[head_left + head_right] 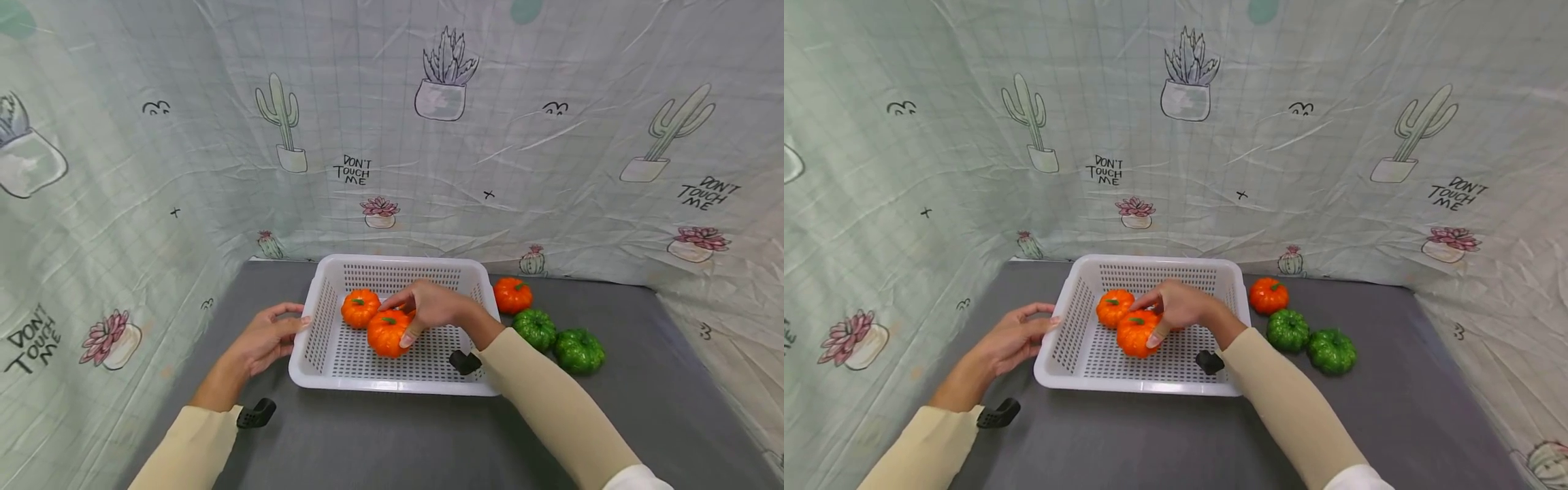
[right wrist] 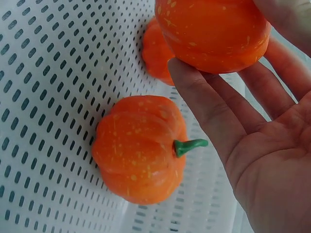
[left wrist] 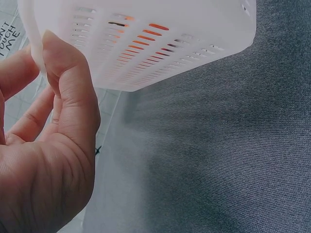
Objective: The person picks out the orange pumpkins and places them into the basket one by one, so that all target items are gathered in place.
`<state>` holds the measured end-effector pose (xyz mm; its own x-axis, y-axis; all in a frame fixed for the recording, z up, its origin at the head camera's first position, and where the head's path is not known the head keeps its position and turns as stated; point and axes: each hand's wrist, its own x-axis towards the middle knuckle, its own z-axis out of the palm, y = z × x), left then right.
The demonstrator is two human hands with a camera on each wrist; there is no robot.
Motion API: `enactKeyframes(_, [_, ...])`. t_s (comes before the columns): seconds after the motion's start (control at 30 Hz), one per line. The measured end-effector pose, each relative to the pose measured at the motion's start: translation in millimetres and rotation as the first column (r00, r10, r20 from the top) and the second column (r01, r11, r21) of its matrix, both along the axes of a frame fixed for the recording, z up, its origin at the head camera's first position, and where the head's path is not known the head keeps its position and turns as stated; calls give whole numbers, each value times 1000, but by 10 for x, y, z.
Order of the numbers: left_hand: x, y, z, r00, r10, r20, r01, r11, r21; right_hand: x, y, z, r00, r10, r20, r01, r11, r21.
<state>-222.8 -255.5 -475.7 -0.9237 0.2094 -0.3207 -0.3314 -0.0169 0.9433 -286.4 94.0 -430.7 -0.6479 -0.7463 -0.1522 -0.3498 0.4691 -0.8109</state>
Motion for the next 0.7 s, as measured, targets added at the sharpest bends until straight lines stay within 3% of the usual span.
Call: enactKeyframes(0.7, [-6,-15,-15,1000,11,17,-11,999,38,-90,-263,-128,1000,-4,8,3,998,67])
